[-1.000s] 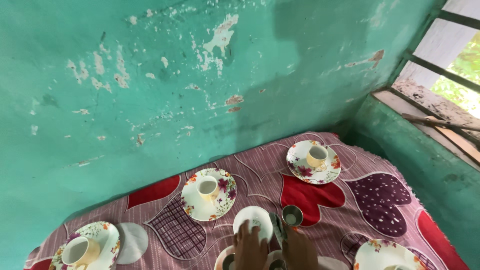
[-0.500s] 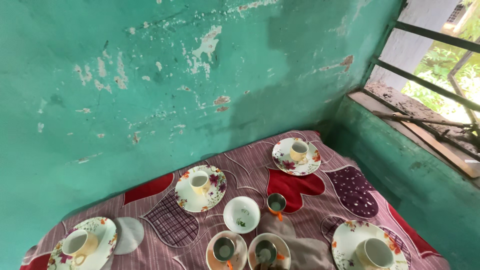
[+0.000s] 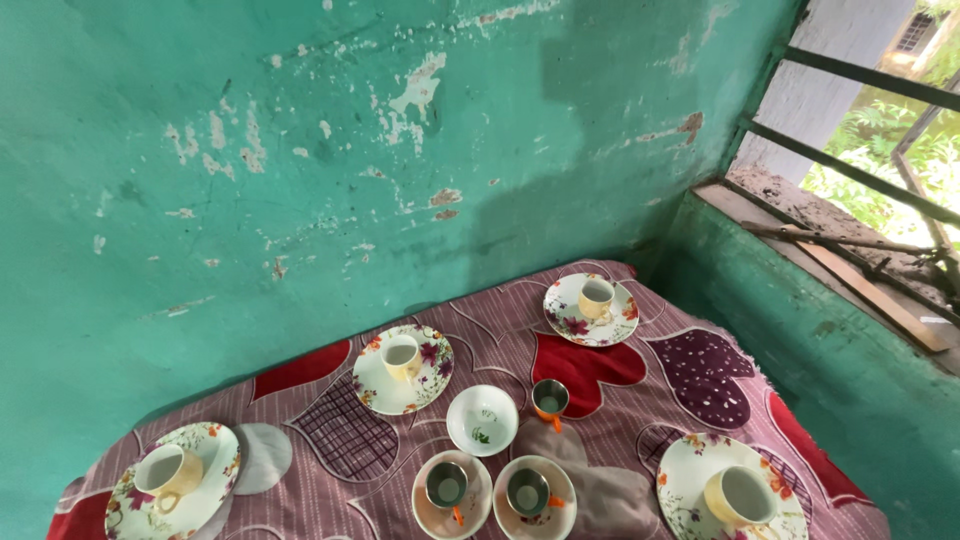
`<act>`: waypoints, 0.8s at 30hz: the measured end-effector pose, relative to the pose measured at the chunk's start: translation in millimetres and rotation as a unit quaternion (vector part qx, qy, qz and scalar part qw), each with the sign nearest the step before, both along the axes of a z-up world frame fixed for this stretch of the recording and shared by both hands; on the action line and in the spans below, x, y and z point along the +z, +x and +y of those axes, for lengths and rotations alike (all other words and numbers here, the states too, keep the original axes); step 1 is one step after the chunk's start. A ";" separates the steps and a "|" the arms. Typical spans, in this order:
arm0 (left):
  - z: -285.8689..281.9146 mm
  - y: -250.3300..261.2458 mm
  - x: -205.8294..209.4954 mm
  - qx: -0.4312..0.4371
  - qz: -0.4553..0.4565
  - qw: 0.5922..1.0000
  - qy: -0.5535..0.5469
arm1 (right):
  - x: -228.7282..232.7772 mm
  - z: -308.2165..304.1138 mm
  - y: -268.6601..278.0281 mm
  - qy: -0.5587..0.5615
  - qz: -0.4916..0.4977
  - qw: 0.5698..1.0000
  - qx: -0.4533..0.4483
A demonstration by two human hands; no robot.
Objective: The person wipes and cleans an orange cup and a white bowl using a cloth by hand while standing over a table set with dishes.
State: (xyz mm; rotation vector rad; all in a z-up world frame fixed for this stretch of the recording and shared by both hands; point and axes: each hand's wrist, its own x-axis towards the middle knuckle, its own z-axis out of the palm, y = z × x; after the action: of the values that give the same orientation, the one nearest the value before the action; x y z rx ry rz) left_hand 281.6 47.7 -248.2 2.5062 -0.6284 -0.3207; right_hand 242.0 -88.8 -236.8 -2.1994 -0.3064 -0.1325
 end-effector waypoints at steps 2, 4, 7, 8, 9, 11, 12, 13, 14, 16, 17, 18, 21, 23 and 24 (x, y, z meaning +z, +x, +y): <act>-2.2 4.5 5.2 0.001 -0.006 1.000 -0.002 | 4.8 -2.8 5.1 -0.001 -0.008 1.000 0.007; -2.5 10.2 10.0 0.003 -0.011 1.000 -0.003 | 8.9 -3.8 12.0 -0.001 -0.016 1.000 0.014; -1.7 12.4 10.5 0.008 -0.012 1.000 -0.001 | 7.5 -3.7 15.5 0.003 -0.023 0.999 0.023; -4.6 15.3 9.2 0.007 -0.012 1.000 -0.001 | 5.8 -6.5 18.4 0.003 -0.025 0.999 0.025; -7.3 18.4 7.1 0.006 -0.015 1.000 -0.002 | 3.6 -9.2 21.4 0.002 -0.029 0.999 0.024; -9.5 20.3 0.4 0.004 -0.018 1.000 -0.002 | -2.9 -11.7 23.4 0.003 -0.036 0.999 0.024; -8.3 18.7 -3.3 0.004 -0.019 1.000 -0.002 | -6.5 -10.9 22.1 0.005 -0.040 0.999 0.023; -7.4 17.2 -5.9 0.003 -0.022 1.000 -0.001 | -9.0 -10.5 20.9 0.006 -0.045 0.999 0.022; -9.7 21.3 -3.4 0.003 -0.026 1.000 -0.001 | -9.5 -15.8 23.8 0.004 -0.052 0.998 0.016; -18.8 30.7 1.7 -0.004 -0.041 0.999 -0.002 | -10.5 -25.3 29.9 0.001 -0.077 0.997 0.010; -22.1 33.2 3.7 -0.008 -0.046 0.999 -0.002 | -11.1 -28.7 33.1 -0.001 -0.085 0.996 0.002; -26.1 34.9 5.7 -0.010 -0.049 0.999 -0.003 | -11.3 -32.1 35.5 -0.003 -0.094 0.996 -0.005; -36.5 38.6 9.7 -0.015 -0.056 0.998 -0.004 | -12.3 -38.9 39.1 -0.001 -0.083 0.995 -0.053; -48.0 46.4 11.8 -0.020 -0.065 0.998 -0.003 | -14.2 -44.9 46.3 -0.011 -0.060 0.995 -0.085; -51.5 50.7 12.4 -0.032 -0.070 0.997 0.004 | -16.3 -46.8 48.8 -0.026 -0.055 0.993 -0.100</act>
State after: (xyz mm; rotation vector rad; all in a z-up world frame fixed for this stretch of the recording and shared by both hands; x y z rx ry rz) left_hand 332.2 -3.8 -235.7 2.5346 -0.7662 -0.1728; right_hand 290.9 -135.6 -253.1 -2.2750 -0.1502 -0.3600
